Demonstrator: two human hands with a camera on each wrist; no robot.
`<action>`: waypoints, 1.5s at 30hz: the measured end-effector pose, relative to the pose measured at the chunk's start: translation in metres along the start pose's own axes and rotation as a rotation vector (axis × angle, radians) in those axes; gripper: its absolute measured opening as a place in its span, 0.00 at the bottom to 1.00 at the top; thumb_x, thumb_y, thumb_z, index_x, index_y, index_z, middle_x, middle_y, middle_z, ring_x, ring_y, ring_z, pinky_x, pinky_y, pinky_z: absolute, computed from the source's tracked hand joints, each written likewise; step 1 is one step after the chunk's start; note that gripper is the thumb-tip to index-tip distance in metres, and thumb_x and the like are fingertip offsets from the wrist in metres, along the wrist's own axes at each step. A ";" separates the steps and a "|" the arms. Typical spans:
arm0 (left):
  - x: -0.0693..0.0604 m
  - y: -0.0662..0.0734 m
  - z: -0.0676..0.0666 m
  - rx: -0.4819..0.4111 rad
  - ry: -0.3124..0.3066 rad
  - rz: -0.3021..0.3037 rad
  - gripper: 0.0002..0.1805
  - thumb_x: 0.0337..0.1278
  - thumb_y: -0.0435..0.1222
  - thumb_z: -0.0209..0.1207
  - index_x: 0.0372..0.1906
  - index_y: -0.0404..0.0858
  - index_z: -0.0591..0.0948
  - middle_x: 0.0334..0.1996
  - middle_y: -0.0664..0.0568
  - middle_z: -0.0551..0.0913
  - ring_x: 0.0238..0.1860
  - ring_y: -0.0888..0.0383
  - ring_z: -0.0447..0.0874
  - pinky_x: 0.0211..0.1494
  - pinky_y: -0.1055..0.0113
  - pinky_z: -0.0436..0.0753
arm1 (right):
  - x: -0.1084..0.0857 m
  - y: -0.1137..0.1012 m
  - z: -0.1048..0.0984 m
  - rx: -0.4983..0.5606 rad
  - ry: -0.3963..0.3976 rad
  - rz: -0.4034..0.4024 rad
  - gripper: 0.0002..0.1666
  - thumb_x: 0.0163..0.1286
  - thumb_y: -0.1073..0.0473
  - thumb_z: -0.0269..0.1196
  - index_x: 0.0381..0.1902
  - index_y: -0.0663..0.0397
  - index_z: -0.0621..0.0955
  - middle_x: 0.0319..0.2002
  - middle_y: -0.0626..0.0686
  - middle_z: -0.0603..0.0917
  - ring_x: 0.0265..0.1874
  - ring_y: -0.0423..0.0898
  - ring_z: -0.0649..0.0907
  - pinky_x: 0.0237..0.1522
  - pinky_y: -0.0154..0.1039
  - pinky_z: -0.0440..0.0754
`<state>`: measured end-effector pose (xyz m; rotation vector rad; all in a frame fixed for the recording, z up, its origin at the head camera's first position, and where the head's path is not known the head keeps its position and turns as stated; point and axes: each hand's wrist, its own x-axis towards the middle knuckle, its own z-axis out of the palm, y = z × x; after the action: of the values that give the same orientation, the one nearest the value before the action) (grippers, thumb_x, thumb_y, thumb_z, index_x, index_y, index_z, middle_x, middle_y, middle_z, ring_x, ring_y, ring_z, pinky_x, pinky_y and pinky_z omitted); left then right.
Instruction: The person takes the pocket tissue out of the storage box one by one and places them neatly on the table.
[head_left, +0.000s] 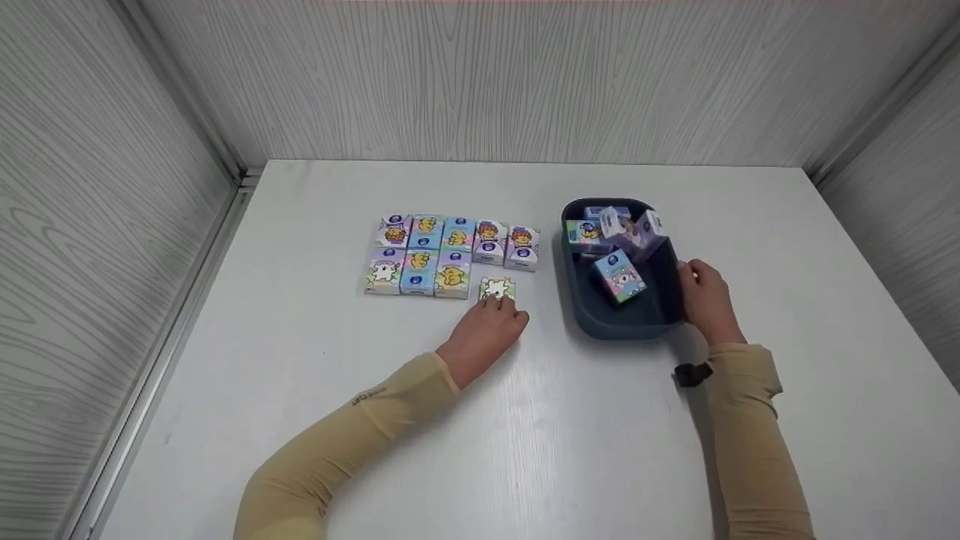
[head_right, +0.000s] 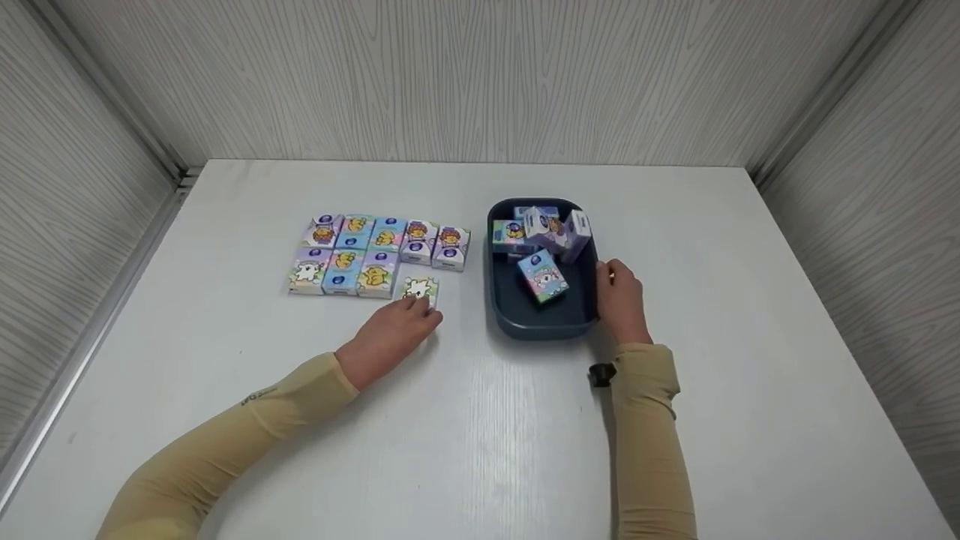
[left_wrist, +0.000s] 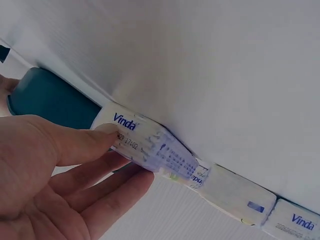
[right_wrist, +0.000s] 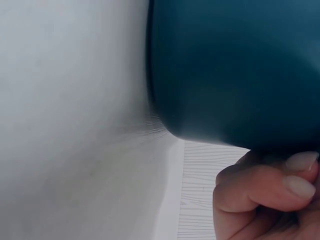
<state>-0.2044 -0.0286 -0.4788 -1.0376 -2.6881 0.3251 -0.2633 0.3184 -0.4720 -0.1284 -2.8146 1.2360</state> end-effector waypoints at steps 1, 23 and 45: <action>0.002 -0.001 0.000 -0.002 0.001 0.000 0.11 0.59 0.25 0.59 0.46 0.37 0.80 0.38 0.42 0.79 0.38 0.49 0.80 0.43 0.60 0.82 | 0.000 0.000 0.000 0.004 -0.002 0.004 0.25 0.77 0.44 0.42 0.36 0.62 0.71 0.27 0.56 0.72 0.21 0.44 0.73 0.21 0.38 0.74; 0.026 -0.025 0.011 -0.130 -0.109 -0.108 0.13 0.61 0.27 0.59 0.50 0.37 0.80 0.40 0.42 0.80 0.38 0.50 0.81 0.38 0.63 0.83 | -0.003 0.006 0.000 -0.007 -0.024 0.013 0.27 0.77 0.42 0.40 0.37 0.61 0.70 0.27 0.57 0.71 0.21 0.46 0.73 0.20 0.39 0.73; 0.039 -0.022 -0.007 -0.190 -0.121 -0.171 0.17 0.66 0.34 0.56 0.57 0.36 0.75 0.48 0.43 0.77 0.48 0.49 0.76 0.54 0.56 0.78 | 0.002 0.004 0.000 -0.014 -0.017 -0.030 0.25 0.78 0.45 0.41 0.35 0.62 0.71 0.24 0.55 0.71 0.21 0.47 0.73 0.22 0.39 0.72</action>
<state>-0.2440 -0.0177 -0.4601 -0.8519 -2.9392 0.1052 -0.2651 0.3215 -0.4746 -0.0770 -2.8288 1.2169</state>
